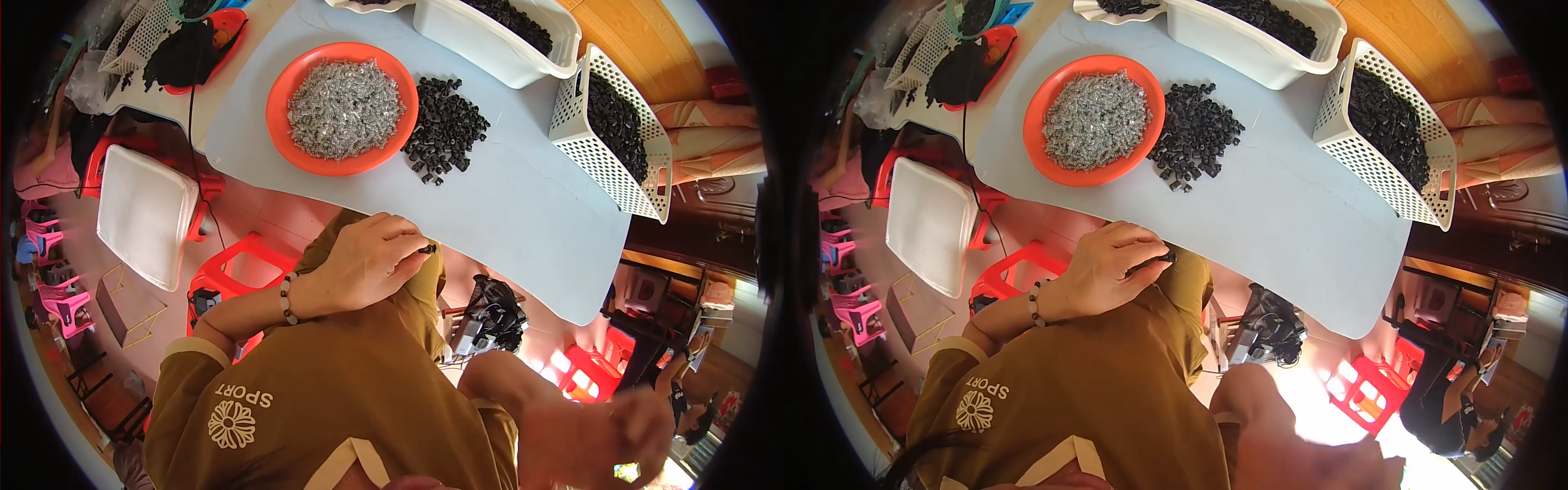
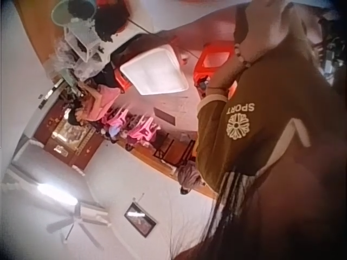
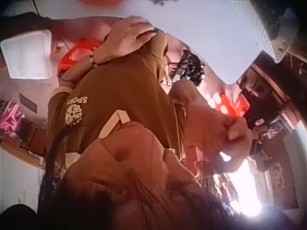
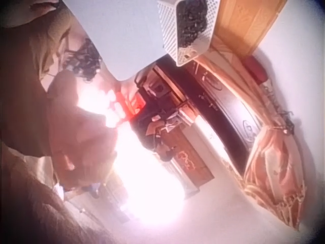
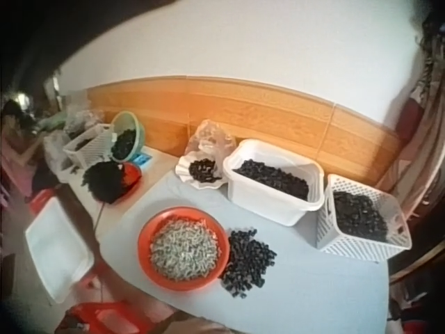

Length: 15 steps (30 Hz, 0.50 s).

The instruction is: The person assembles small components by hand, inserting metal pins into plastic parts at a workstation.

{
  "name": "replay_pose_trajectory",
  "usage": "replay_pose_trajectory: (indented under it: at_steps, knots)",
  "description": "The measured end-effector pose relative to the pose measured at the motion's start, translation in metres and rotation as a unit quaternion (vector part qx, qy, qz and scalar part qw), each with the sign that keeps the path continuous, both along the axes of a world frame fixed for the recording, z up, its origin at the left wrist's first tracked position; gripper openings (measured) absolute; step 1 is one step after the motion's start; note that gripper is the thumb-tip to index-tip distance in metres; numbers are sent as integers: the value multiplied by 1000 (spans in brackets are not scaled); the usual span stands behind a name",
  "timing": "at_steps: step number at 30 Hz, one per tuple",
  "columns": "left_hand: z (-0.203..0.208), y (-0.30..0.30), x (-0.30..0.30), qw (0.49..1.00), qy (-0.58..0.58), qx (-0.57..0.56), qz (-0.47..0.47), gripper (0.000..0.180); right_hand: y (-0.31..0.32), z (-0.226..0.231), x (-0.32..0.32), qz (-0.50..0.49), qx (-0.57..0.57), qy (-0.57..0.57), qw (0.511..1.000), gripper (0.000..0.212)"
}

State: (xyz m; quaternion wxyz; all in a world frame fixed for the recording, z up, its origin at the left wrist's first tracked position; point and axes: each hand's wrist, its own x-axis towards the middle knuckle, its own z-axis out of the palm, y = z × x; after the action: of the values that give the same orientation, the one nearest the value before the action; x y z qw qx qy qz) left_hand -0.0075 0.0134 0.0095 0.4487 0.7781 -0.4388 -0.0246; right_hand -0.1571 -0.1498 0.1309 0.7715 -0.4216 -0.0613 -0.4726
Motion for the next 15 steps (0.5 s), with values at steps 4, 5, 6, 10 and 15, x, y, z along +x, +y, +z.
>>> replay_pose_trajectory:
  at_steps: [4, 5, 6, 10, 15]
  knots:
    - [1, 1, 2, 1000, 16, -13, 15, 20, -9, 45, -12, 438, 149, -203, 863, 38]
    - [0, 5, 4, 999, 19, -12, 25, 20, -10, 51, -10, 539, 184, -244, 785, 37]
    - [-2, 7, 4, 999, 29, -20, 32, 20, -8, 60, -6, 626, 215, -284, 694, 37]
    - [3, 1, 9, 998, 57, -7, 2, 19, 30, 66, 23, 486, 239, -369, 755, 40]
    - [2, 6, 16, 998, 66, -12, 20, 17, 32, 66, 29, 524, 239, -353, 737, 42]
